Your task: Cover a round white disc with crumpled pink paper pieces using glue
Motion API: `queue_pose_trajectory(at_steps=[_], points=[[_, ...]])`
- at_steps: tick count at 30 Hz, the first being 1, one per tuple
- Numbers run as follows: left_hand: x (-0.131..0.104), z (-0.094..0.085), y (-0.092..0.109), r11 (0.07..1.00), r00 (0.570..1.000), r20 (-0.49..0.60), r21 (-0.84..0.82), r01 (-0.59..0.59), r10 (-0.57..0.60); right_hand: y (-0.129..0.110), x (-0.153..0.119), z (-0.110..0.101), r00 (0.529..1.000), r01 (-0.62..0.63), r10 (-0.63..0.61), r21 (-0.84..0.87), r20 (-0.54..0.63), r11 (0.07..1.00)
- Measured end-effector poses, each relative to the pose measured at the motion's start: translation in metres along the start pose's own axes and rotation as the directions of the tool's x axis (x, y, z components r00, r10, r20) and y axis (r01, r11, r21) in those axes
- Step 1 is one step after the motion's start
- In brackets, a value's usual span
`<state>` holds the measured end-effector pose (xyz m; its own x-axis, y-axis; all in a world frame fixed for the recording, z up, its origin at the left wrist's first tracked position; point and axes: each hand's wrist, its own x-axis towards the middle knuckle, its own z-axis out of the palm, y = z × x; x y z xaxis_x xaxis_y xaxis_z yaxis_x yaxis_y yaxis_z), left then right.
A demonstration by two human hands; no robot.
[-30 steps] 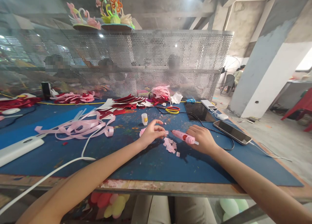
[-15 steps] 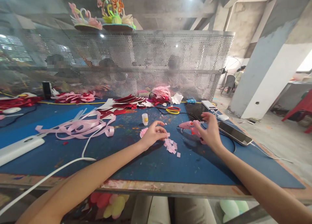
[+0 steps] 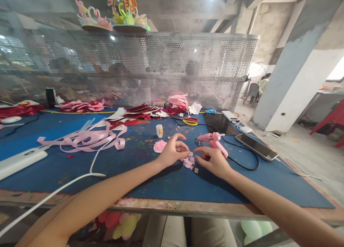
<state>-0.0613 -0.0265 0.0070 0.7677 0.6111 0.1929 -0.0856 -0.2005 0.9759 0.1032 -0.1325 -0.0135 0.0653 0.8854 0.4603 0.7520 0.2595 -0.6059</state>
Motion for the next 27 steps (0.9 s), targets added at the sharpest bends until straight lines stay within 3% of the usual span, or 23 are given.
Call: queue_pose_trajectory(at_steps=[12,20,27], points=[[-0.0002,0.0045,-0.0006,0.999,0.998,0.05,-0.036,0.032,-0.031,-0.0017,-0.0016,-0.0015,0.999,0.017,-0.017,-0.007,0.031,1.0],[-0.0018,0.0005,-0.0033,0.996,0.993,0.095,0.043,-0.078,0.074,-0.0001,0.001,-0.0027,0.997,-0.079,0.075,0.18,0.027,0.98],[-0.0047,0.0015,-0.0005,0.987,0.992,0.078,0.117,-0.111,0.102,-0.0007,0.0007,-0.0033,0.997,-0.068,0.06,0.191,0.047,0.979]])
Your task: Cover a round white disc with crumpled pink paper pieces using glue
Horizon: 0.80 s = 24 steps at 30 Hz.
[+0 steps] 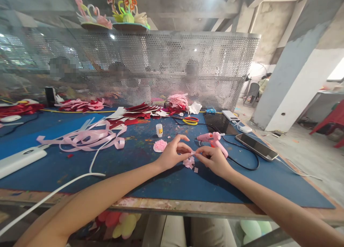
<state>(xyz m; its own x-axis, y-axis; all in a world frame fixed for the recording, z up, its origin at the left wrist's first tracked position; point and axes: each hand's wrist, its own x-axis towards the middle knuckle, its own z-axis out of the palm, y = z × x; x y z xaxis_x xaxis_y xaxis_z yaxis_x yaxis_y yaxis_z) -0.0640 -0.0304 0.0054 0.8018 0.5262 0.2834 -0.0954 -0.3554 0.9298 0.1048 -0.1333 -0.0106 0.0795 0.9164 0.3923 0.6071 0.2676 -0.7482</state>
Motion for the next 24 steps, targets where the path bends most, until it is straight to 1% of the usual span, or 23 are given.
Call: queue_pose_trajectory(at_steps=[8,14,19,24], points=[[-0.0006,0.0003,0.002,0.999,0.999,-0.017,0.043,-0.026,0.027,-0.0031,-0.0015,-0.001,1.0,0.006,-0.006,-0.019,-0.001,1.0],[-0.0016,0.0006,0.004,0.993,0.998,-0.01,0.095,-0.063,0.064,-0.0021,-0.0017,0.0001,1.0,-0.003,0.003,-0.003,-0.011,1.0],[-0.002,0.0009,0.0052,0.996,0.999,-0.023,0.087,-0.035,0.037,-0.0036,-0.0016,-0.0002,1.0,-0.009,0.009,-0.012,0.004,1.0],[-0.0022,0.0012,0.0062,0.994,0.999,-0.025,0.101,-0.04,0.042,-0.0016,-0.0018,0.0005,1.0,-0.004,0.004,-0.018,0.003,1.0]])
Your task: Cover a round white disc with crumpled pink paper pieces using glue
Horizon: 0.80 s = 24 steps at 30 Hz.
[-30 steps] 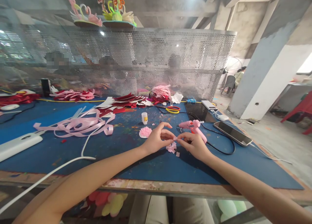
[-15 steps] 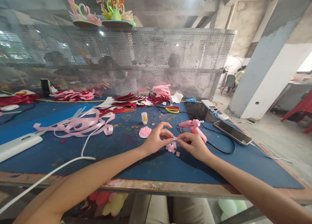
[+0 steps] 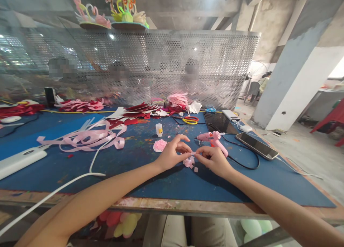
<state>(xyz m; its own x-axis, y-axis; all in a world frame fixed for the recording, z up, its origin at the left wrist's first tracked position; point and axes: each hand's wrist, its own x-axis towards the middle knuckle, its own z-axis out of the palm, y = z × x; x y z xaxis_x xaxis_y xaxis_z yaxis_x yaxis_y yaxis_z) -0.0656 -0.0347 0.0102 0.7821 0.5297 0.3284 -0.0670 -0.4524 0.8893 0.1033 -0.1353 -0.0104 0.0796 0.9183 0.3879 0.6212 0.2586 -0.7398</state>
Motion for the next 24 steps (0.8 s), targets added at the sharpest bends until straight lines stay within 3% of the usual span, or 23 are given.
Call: queue_pose_trajectory(at_steps=[11,24], points=[[0.0,-0.001,0.002,0.999,1.0,0.015,0.037,-0.021,0.021,-0.004,-0.002,-0.003,0.996,0.088,-0.085,-0.091,0.031,0.992],[-0.006,0.003,0.011,0.949,0.997,0.029,0.304,-0.08,0.074,0.0,-0.004,0.0,0.967,0.244,-0.252,-0.37,0.027,0.896]])
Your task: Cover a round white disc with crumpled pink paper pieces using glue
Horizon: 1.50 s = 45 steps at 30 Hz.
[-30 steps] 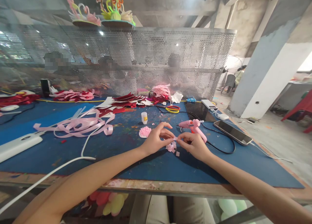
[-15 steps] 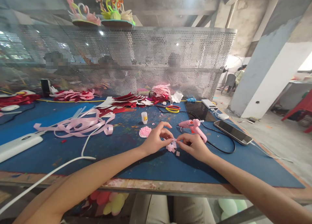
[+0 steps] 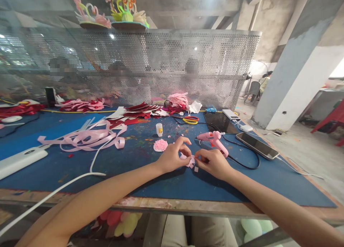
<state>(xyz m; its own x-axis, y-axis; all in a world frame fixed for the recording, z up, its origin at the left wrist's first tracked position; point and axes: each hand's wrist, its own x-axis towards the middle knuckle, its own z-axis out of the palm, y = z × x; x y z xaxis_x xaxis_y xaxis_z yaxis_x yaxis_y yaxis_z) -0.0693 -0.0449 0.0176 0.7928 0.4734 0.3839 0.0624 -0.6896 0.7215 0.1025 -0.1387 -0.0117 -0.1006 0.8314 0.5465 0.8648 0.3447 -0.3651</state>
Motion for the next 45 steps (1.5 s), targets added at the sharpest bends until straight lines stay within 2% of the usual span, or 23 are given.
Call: queue_pose_trajectory(at_steps=[4,10,17,23,29,36,41,45], points=[[-0.001,0.002,0.0,0.999,1.0,0.021,0.046,-0.021,0.021,-0.001,-0.001,0.001,0.998,0.065,-0.065,-0.041,0.017,0.997],[-0.002,0.003,0.0,0.995,0.997,0.052,0.083,-0.056,0.052,-0.002,-0.001,0.002,0.996,0.091,-0.09,-0.034,0.023,0.995],[-0.004,0.004,-0.001,0.991,0.996,0.053,0.107,-0.081,0.076,-0.001,-0.002,0.005,0.991,0.132,-0.133,-0.022,-0.017,0.991],[-0.003,0.005,-0.001,0.983,0.994,0.063,0.157,-0.096,0.087,0.001,-0.003,0.008,0.967,0.237,-0.242,-0.077,-0.075,0.969],[-0.004,0.007,-0.003,0.979,0.985,0.122,0.147,-0.141,0.124,0.001,-0.004,0.006,0.918,0.382,-0.394,-0.189,-0.029,0.904],[-0.005,0.008,-0.006,0.985,0.984,0.142,0.116,-0.128,0.111,0.001,-0.004,0.001,0.834,0.526,-0.551,-0.371,0.047,0.765],[-0.005,0.009,-0.007,0.99,0.986,0.137,0.088,-0.112,0.1,-0.001,-0.004,-0.002,0.788,0.57,-0.612,-0.453,0.067,0.685],[-0.006,0.009,-0.008,0.992,0.985,0.146,0.073,-0.102,0.09,-0.001,-0.004,-0.002,0.776,0.589,-0.626,-0.444,0.077,0.676]])
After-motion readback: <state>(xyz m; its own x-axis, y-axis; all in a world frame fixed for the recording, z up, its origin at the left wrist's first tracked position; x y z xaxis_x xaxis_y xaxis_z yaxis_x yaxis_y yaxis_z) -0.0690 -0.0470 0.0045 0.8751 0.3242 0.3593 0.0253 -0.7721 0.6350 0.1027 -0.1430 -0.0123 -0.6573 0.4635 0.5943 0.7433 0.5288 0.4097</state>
